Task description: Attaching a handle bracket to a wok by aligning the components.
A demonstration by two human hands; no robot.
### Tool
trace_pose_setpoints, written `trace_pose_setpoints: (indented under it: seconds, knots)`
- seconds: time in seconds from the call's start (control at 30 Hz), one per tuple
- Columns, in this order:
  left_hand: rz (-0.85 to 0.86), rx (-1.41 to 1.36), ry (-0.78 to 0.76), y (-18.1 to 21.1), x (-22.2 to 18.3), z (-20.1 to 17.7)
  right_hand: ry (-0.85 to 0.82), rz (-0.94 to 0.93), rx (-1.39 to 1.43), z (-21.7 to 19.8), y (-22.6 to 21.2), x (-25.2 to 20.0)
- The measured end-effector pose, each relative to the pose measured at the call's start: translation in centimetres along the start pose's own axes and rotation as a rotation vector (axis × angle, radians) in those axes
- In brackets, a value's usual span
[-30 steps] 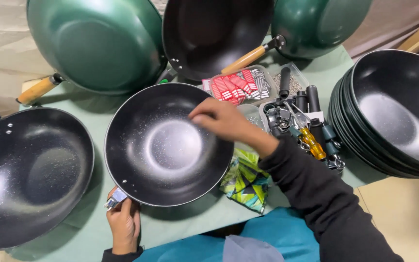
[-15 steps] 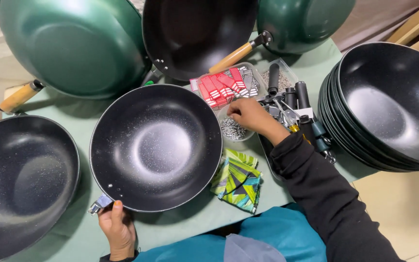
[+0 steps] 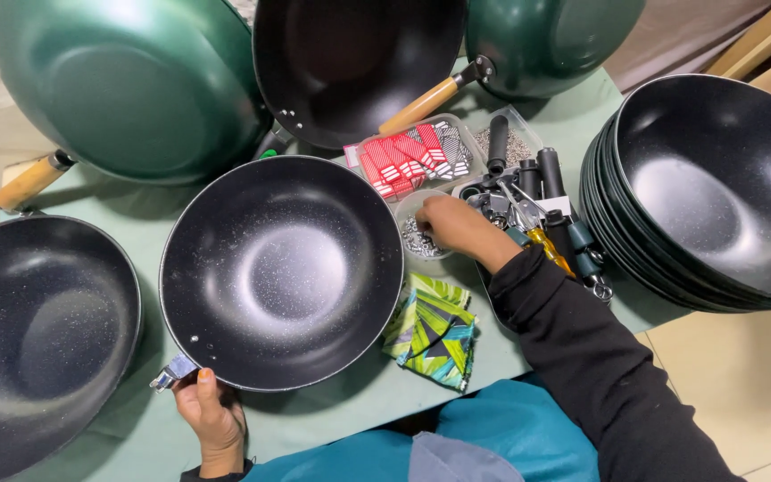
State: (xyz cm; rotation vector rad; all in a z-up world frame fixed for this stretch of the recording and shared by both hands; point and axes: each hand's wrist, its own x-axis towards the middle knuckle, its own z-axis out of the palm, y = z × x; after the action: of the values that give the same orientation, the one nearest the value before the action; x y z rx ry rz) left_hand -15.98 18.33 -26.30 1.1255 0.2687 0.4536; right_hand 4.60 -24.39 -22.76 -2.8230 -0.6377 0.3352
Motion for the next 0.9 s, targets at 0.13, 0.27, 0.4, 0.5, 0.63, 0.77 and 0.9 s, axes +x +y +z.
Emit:
trace_pose_setpoints:
  seconds: [0.13,0.27,0.4,0.5,0.63,0.77,0.9]
  knots:
    - [-0.001,0.020,0.010,-0.1,0.0,-0.2,0.047,0.011,-0.016,0.8,-0.9,0.1]
    - [0.005,0.001,-0.016,0.0,0.1,-0.1,0.001,0.090,-0.153,1.0,-1.8,0.4]
    - [-0.008,-0.034,-0.033,0.3,0.1,0.1,-0.011,0.091,-0.214,0.1,-3.0,-0.1]
    - [-0.004,-0.032,-0.036,0.3,0.1,0.1,-0.023,0.092,-0.227,0.6,-2.4,0.1]
    - [0.006,-0.021,-0.029,-0.1,0.2,-0.4,0.001,0.111,-0.205,1.1,-2.2,0.0]
    - [-0.007,-0.016,-0.026,0.0,0.2,-0.4,0.042,0.154,-0.235,1.9,-1.8,0.2]
    - [-0.027,-0.022,-0.016,0.5,0.0,0.1,0.072,0.173,-0.210,2.1,-2.0,0.3]
